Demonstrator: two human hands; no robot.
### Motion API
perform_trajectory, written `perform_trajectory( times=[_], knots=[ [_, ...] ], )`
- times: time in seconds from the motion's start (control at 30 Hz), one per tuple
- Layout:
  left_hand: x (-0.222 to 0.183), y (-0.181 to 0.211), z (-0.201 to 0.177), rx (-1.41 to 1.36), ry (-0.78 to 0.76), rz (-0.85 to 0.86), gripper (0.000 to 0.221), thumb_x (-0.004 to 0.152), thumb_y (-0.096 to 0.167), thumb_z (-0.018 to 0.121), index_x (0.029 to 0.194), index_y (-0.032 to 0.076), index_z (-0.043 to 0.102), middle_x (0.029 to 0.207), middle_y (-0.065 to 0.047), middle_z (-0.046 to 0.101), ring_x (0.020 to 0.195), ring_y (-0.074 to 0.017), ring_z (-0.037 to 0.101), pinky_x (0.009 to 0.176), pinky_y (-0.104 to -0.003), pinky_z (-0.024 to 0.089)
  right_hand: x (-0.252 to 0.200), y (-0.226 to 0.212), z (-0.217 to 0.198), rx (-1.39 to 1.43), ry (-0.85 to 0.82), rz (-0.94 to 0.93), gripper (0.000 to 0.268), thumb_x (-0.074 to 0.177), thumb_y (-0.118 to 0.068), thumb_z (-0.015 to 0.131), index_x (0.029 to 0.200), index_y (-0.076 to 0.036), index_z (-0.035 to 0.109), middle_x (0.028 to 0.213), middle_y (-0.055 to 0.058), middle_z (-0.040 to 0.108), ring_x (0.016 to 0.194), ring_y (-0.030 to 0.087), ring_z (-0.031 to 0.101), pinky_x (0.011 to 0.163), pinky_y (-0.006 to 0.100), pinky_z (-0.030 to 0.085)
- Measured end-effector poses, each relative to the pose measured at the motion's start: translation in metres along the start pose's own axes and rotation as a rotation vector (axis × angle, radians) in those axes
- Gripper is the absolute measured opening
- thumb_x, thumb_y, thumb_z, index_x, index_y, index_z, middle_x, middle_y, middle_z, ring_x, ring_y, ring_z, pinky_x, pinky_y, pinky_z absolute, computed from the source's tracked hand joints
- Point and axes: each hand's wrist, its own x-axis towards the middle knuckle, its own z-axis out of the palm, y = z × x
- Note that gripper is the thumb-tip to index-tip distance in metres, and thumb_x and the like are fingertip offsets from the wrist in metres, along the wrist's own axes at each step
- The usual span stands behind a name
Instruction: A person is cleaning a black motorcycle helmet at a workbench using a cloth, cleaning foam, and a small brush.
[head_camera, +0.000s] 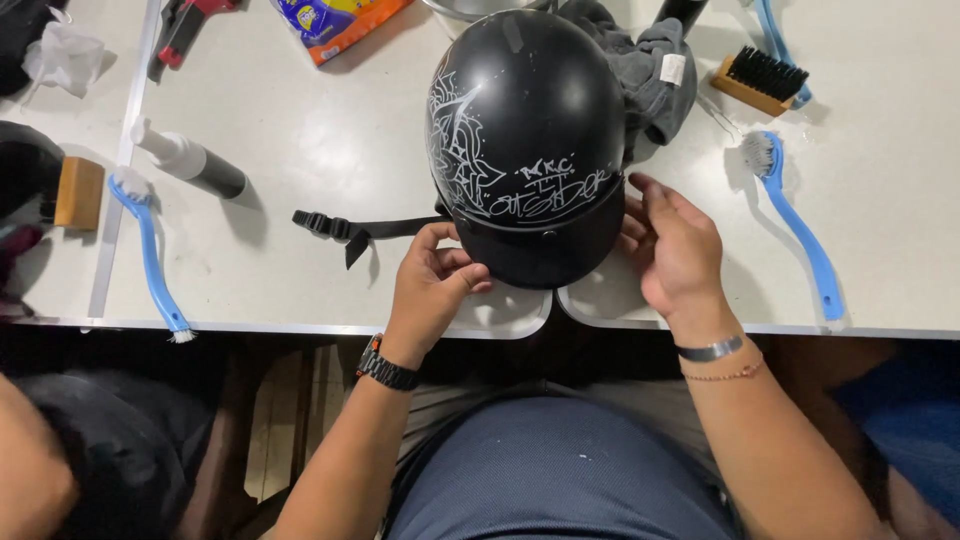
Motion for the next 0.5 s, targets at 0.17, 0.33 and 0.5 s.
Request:
perform_trajectory(
  times=[0.17,0.33,0.5],
  knots=[
    [-0.012,0.021,0.004,0.119,0.046,-0.031,0.05,0.085,-0.001,0.077,0.128,0.002,0.051,0.082,-0.016,0.072,0.073,-0.0239,0.074,0.068,-0.036,0.068,-0.055,0.0,-0.015,-0.287,-0.011,-0.303,0.03,0.102,0.002,0.055,0.131,0.008,0.06,0.108,0.023,0.072,0.089,0.027,0.073,0.08,0.037,0.064],
    [-0.019,0.018,0.003,0.238,0.065,0.09,0.063,0.082,0.0,0.08,0.135,0.003,0.047,0.085,-0.021,0.071,0.073,-0.0297,0.075,0.067,-0.04,0.067,-0.06,0.023,-0.042,-0.437,-0.041,-0.43,0.026,0.093,0.014,0.06,0.119,0.012,0.065,0.088,0.025,0.069,0.058,0.026,0.07,0.05,0.03,0.062],
    [-0.019,0.012,-0.002,0.153,0.065,0.151,0.059,0.085,-0.001,0.075,0.137,0.003,0.048,0.089,-0.019,0.069,0.076,-0.0286,0.074,0.068,-0.039,0.067,-0.056,0.022,-0.035,-0.433,-0.073,-0.447,0.026,0.09,0.015,0.06,0.115,0.013,0.066,0.084,0.025,0.068,0.053,0.023,0.068,0.047,0.029,0.06]
  ],
)
